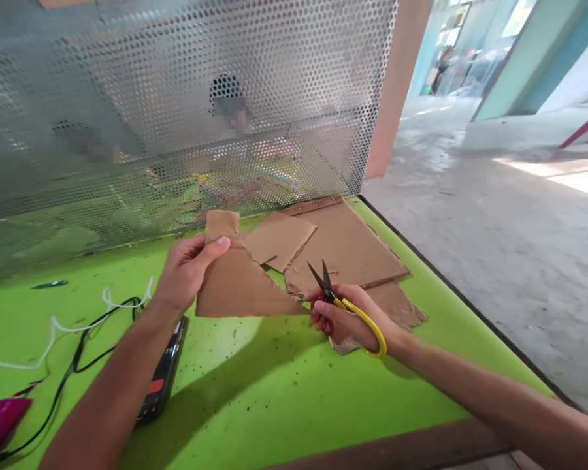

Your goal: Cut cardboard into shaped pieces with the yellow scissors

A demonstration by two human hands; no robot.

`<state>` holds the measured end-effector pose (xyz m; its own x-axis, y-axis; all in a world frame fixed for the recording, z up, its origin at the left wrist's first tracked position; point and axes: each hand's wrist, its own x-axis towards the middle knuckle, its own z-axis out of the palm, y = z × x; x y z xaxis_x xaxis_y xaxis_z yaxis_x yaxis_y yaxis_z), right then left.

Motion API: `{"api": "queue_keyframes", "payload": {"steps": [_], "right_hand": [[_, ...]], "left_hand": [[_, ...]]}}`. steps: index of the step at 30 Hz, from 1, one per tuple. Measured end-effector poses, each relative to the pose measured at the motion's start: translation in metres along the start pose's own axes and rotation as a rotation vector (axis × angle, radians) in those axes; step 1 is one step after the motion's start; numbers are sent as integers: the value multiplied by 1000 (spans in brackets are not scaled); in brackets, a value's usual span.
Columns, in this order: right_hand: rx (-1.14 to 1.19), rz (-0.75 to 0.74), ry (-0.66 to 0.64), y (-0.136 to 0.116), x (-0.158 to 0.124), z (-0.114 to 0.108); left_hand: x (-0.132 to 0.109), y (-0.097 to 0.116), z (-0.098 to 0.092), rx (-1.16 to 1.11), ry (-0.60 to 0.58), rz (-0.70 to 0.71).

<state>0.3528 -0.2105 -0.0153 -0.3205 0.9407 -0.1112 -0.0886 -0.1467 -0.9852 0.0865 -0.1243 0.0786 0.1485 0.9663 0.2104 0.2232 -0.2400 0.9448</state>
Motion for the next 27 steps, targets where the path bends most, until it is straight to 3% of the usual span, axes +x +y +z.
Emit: {"api": "queue_keyframes", "payload": {"steps": [8,14,18,22,27], "right_hand": [[-88,-121,-108,-23,42,32],[-77,-173,-103,-46,70,49],[-96,-191,-125,-49,83,49],[-135,-221,-91,-47,95,46],[-116,-255,-80,-40,108,39]], "left_hand": [[2,11,-38,-54,275,154],[19,-1,-71,-103,229,186],[34,-22,-90,-106,290,220],[42,-39,-92,-103,313,228],[42,-43,-84,-111,292,225]]}}
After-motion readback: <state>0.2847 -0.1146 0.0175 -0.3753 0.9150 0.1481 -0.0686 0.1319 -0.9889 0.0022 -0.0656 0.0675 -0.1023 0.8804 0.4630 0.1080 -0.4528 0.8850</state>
